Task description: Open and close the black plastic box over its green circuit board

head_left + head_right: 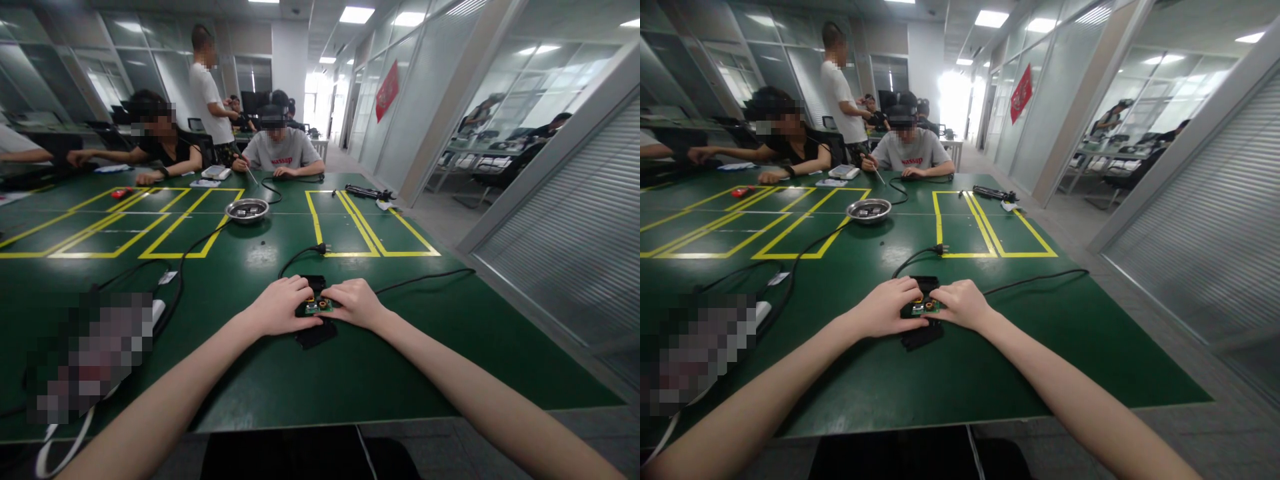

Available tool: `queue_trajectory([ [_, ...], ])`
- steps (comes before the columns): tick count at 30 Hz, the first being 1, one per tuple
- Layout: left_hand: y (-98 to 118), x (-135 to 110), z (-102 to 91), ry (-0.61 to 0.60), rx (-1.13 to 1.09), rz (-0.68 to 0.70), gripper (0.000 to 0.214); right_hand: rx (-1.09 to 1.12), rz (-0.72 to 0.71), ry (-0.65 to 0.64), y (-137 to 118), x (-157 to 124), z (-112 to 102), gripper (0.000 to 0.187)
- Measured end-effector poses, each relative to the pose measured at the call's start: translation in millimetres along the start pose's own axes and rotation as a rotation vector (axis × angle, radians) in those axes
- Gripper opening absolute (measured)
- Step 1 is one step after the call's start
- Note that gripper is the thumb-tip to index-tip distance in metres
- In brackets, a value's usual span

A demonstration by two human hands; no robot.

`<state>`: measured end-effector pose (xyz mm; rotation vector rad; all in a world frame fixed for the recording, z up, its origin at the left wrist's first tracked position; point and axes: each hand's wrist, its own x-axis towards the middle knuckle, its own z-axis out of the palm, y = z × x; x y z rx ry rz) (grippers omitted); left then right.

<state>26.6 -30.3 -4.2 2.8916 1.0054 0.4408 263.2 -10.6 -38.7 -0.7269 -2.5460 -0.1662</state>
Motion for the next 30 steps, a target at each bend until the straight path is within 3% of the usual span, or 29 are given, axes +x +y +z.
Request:
queue_trajectory([
  [8,-5.3,0.1,4.0,-0.068,-0.038,-0.044,0.044,-0.022,-0.009,0.026,1.9,-0.1,1.8,0.043],
  [14,-2.0,-2.5,0.7,-0.042,-0.074,-0.114,0.038,0.058,-0.022,0.043,3.3,-0.2,-2.4,0.044],
  [22,-11.2,-3.5,3.8,-0.049,-0.016,-0.201,0.036,0.298,0.251,-0.137,-3.6,4.4,-11.9,0.069],
  [30,-15.3,-3.7,7.4,-0.026,-0.039,-0.211,0.031,0.308,0.456,-0.197,-20.9,14.0,-18.3,0.051],
])
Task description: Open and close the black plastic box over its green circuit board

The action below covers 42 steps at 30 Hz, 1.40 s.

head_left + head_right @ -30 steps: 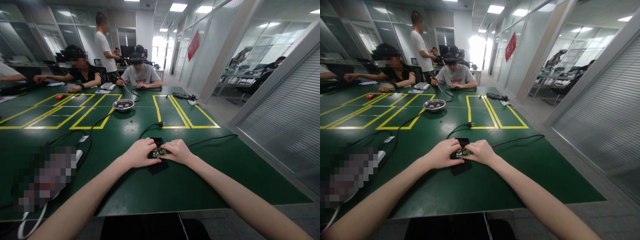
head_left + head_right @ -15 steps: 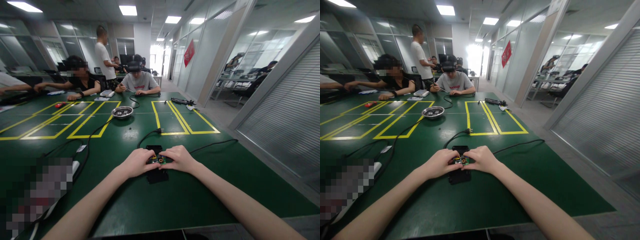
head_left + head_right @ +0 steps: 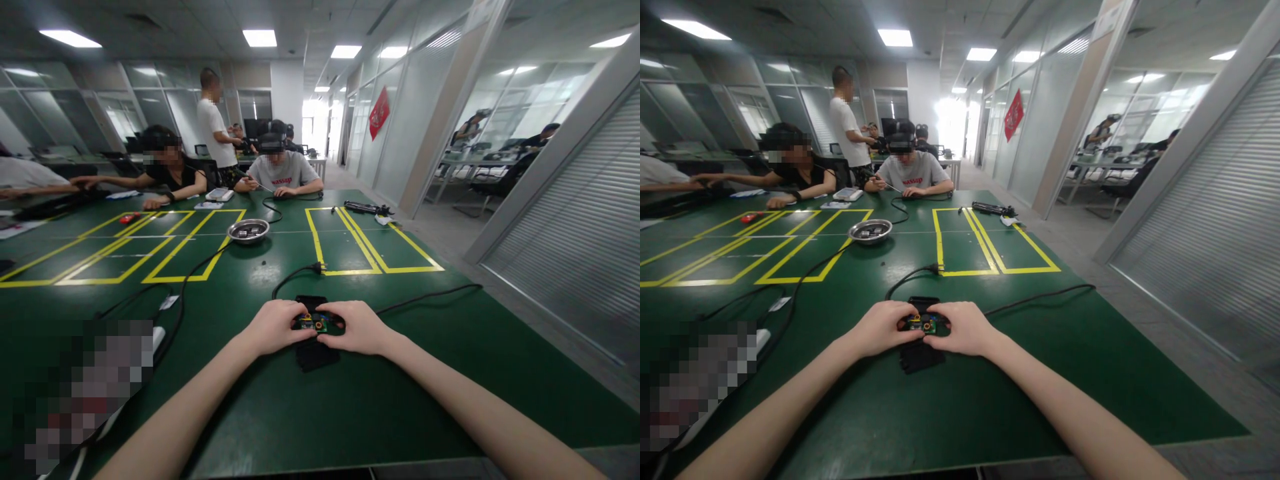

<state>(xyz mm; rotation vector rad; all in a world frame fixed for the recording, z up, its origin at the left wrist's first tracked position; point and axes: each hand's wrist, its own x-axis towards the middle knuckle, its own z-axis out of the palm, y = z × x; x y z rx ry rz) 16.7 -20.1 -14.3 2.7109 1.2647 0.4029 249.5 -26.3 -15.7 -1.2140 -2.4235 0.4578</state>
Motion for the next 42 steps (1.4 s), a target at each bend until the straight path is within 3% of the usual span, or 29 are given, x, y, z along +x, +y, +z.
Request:
queue_trajectory([
  [4,-0.5,0.4,-0.3,0.055,0.029,-0.011,0.029,0.026,0.016,0.017,-1.7,-0.2,0.2,0.042],
  [10,2.8,-0.8,-4.1,0.067,0.033,-0.013,0.024,-0.062,0.046,0.029,-6.8,-0.1,3.9,0.052],
  [20,-7.9,-0.8,-6.7,-0.004,-0.159,-0.007,0.025,-0.116,0.125,0.001,-11.8,-2.1,2.6,0.037],
  [34,-11.9,-0.7,-3.8,0.019,-0.154,0.007,0.028,-0.314,0.154,-0.12,-34.5,-7.4,-0.9,0.063],
  [42,-14.8,1.4,-1.8,0.019,-0.191,0.013,0.032,-0.255,0.169,-0.016,-33.6,-6.7,6.3,0.056],
])
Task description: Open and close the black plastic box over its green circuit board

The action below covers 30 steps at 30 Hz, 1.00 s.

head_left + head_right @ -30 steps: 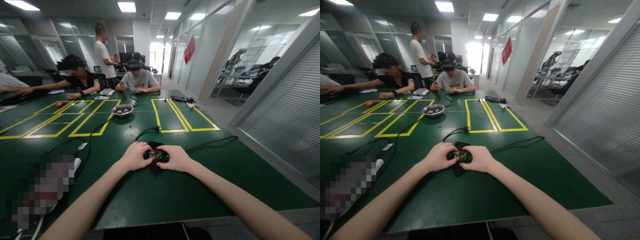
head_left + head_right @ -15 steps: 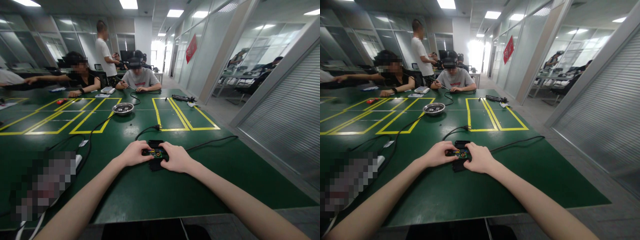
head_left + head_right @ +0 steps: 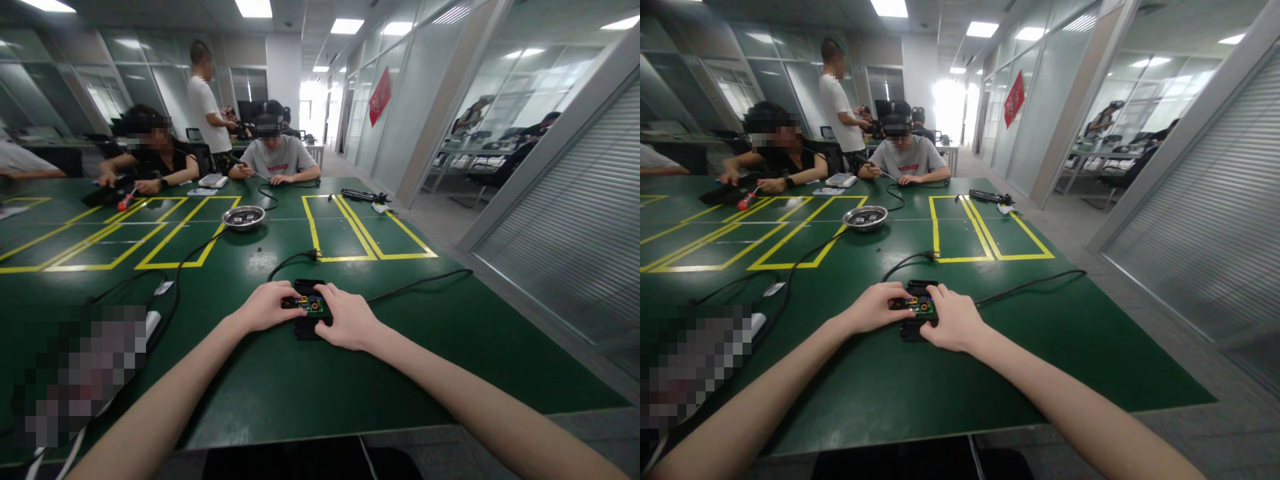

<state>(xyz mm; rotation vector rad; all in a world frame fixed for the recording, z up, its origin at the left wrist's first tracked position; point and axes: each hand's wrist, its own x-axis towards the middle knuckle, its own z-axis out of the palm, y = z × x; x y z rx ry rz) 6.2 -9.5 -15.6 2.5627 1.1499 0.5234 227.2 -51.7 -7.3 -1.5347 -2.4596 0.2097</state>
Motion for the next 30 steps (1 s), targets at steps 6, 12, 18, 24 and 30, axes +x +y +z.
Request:
queue_trajectory([
  [6,4.5,-0.8,-7.1,0.068,-0.06,-0.024,0.033,0.147,0.005,0.177,33.5,10.7,-6.7,0.018],
  [12,18.2,-6.4,-17.3,0.011,-0.363,-0.055,0.017,0.329,-0.361,0.064,58.0,7.3,-21.8,0.023],
  [18,24.3,-8.4,-20.5,-0.26,-0.72,-0.203,0.011,0.462,-0.444,-0.053,53.4,1.7,-25.0,0.031],
  [24,22.0,-8.4,-19.5,-0.28,-0.682,-0.246,0.013,0.378,-0.414,-0.104,54.2,6.2,-15.5,0.028],
  [30,17.6,-6.5,-15.0,-0.133,-0.613,-0.205,0.021,0.297,-0.308,-0.067,58.0,10.9,-12.5,0.023],
])
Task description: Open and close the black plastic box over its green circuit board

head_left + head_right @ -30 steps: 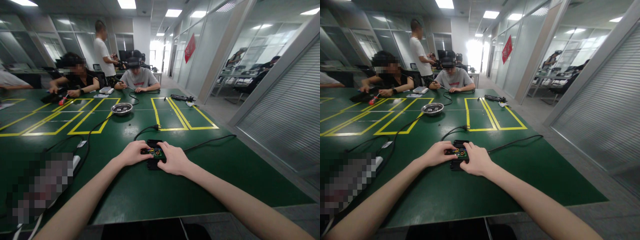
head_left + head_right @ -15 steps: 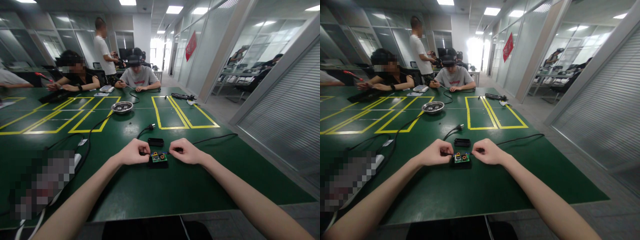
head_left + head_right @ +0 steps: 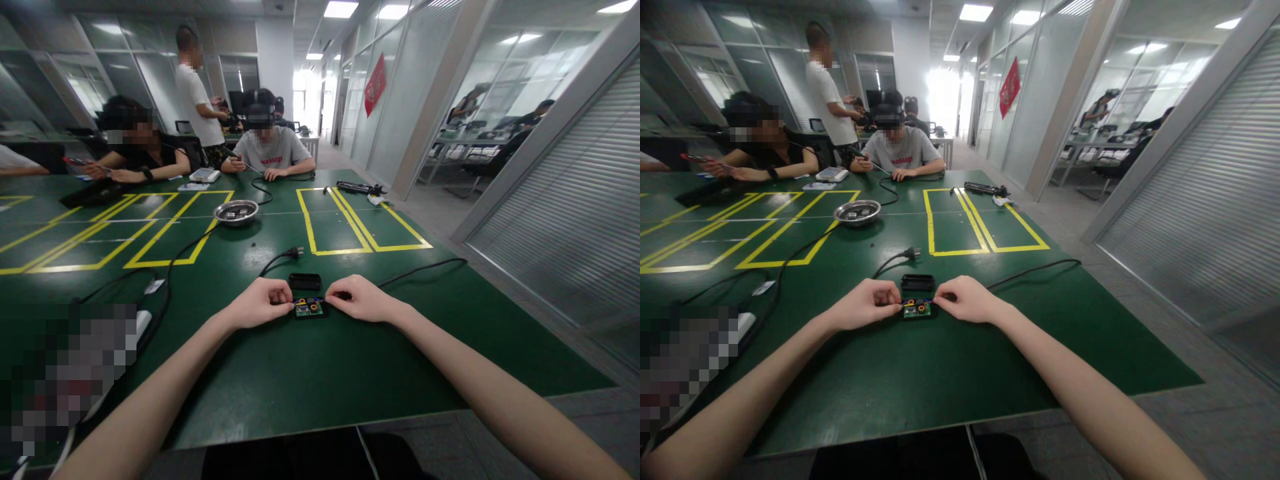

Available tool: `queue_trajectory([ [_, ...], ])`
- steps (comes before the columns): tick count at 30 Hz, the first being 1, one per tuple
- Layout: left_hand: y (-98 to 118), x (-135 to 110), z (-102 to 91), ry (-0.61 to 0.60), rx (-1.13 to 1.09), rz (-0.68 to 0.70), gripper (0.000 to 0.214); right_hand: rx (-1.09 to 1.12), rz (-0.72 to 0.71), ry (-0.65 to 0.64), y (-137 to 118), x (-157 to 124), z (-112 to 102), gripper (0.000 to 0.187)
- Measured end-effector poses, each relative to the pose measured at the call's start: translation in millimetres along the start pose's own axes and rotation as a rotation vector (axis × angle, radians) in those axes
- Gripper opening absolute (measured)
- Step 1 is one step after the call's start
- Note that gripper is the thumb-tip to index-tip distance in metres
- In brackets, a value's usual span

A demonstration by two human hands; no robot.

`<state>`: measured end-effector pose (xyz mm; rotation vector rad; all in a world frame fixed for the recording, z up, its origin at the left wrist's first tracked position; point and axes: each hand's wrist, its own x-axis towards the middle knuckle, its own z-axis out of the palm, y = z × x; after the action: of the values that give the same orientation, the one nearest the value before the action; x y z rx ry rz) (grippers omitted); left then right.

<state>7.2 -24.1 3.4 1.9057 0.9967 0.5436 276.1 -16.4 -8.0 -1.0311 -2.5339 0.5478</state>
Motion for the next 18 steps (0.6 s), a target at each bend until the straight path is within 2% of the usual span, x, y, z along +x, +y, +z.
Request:
queue_trajectory([
  [5,-3.2,1.9,-3.5,0.057,0.102,0.045,0.022,0.031,0.022,0.013,1.2,0.0,-2.2,0.019],
  [12,0.0,1.5,-6.9,-0.021,0.129,0.005,0.022,0.139,-0.014,0.041,4.4,-2.3,-1.8,0.012],
  [18,0.9,1.1,-5.0,-0.021,0.158,0.014,0.018,0.211,-0.022,0.064,6.7,-2.0,-0.6,0.013],
])
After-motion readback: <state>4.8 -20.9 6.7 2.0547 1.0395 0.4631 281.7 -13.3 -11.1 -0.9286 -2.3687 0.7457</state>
